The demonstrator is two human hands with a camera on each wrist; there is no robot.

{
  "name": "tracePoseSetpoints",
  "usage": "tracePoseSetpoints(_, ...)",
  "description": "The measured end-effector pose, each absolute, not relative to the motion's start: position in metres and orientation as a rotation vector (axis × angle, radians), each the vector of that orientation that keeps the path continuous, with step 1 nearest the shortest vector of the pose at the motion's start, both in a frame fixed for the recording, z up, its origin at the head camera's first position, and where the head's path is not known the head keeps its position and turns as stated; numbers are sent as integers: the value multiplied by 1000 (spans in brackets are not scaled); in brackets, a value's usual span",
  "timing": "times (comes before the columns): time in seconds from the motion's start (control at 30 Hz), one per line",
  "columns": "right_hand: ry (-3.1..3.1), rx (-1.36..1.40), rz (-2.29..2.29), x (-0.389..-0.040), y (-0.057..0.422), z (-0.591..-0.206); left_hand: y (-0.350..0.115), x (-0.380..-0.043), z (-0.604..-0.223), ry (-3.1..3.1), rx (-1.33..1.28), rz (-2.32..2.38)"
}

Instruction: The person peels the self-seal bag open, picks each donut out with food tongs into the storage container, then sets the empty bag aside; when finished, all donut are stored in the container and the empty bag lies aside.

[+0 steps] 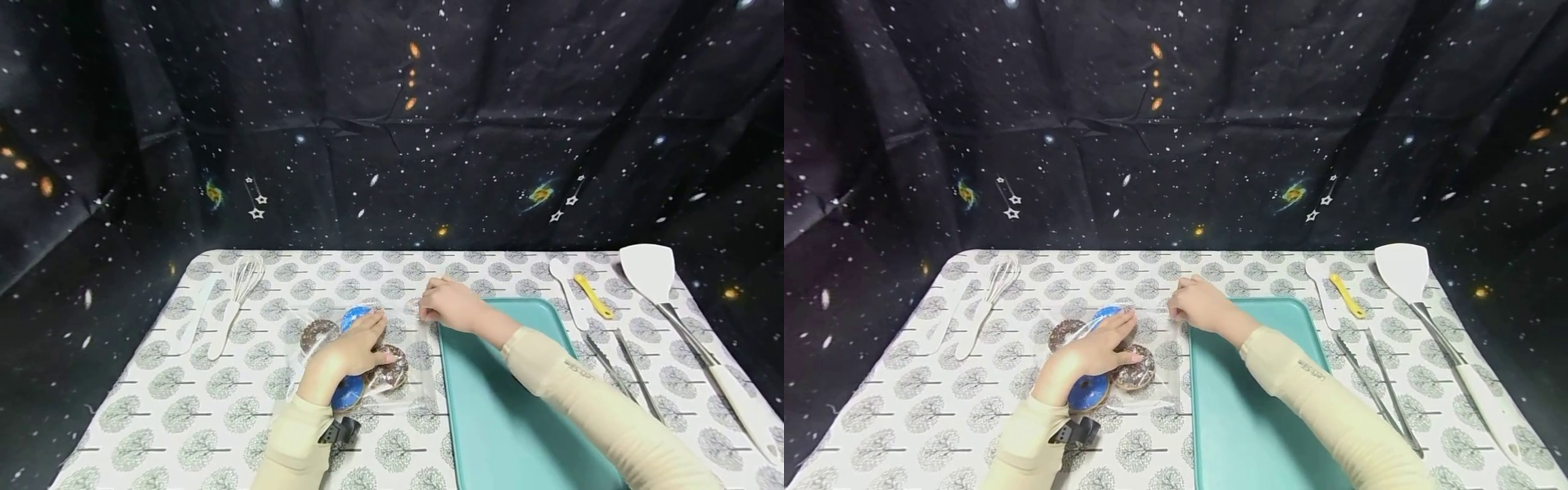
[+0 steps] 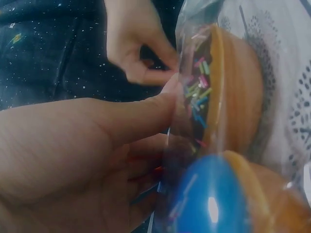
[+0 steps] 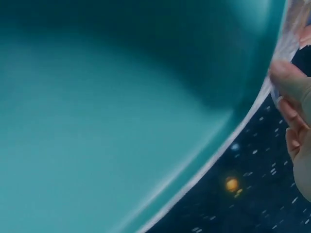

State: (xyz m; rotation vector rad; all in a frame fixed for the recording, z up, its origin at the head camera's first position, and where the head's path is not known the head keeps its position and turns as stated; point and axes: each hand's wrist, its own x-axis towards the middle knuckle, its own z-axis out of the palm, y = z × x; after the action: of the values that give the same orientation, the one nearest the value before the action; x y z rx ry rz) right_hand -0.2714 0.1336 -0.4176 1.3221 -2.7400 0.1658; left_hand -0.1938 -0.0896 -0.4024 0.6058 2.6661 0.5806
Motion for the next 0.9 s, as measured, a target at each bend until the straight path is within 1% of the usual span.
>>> tracePoseSetpoints(0.2, -2664, 1287, 357, -264, 150, -423, -92, -192, -401, 2656, 569, 585)
tracePoseSetpoints(0.53, -2556, 1411, 227, -242, 126, -408, -96, -193, -401, 2659, 565, 575)
tracePoseSetpoints(0.7, -2578, 1488, 166, -242, 120, -411, -93, -193, -400, 2673, 569, 567)
tracePoseSetpoints(0.9, -2546, 1499, 115, -244, 128, -414, -87, -191, -399, 2678, 577, 604)
